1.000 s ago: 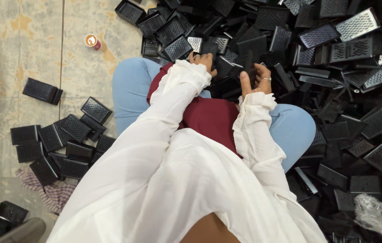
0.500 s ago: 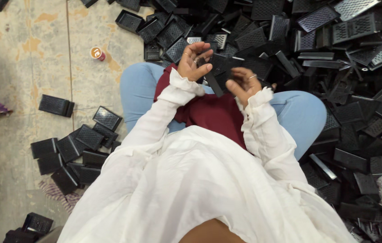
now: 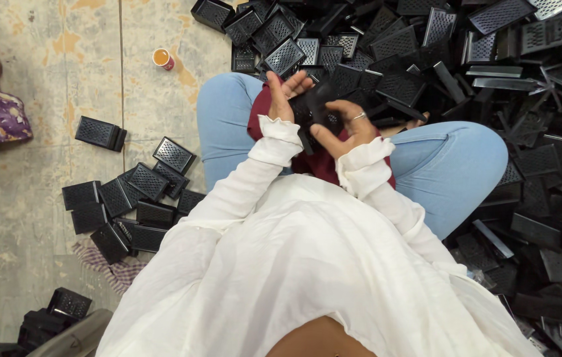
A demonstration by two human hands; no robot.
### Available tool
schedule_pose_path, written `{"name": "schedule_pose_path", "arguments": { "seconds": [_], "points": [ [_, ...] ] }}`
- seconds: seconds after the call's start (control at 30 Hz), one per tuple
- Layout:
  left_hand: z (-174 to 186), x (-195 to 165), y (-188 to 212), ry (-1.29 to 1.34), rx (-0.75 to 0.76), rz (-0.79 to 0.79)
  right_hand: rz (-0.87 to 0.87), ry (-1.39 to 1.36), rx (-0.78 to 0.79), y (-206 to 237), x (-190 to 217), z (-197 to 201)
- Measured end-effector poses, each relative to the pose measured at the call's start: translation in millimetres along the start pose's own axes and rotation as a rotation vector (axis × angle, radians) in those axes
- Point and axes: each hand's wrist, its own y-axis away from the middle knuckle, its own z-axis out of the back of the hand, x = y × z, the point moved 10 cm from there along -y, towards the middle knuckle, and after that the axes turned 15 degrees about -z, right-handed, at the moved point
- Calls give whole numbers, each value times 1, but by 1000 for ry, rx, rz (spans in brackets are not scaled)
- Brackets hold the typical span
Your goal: The person sits on the floor beside a large pile of small black hand graters, picks up individual graters, turns them over in their hands, and sets them back or stacks them. At the start they hold a small cup of tea, and at the end they open a metal water bottle and drink.
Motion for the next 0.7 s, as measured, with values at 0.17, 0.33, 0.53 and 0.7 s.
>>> {"name": "schedule_pose_path", "arguments": {
  "seconds": [0.17, 0.33, 0.53, 0.7],
  "points": [
    [-37, -49, 17, -193, 203, -226, -164, 33, 55, 6, -10, -14],
    [-53, -67, 29, -255, 292, -311, -249, -138, 102, 1, -35, -15],
    [-66, -64, 48, -357, 400, -427, -120, -341, 92, 4, -45, -20],
    [-78, -74, 55, -183, 434, -380, -106, -373, 108, 1, -41, -26]
  ]
}}
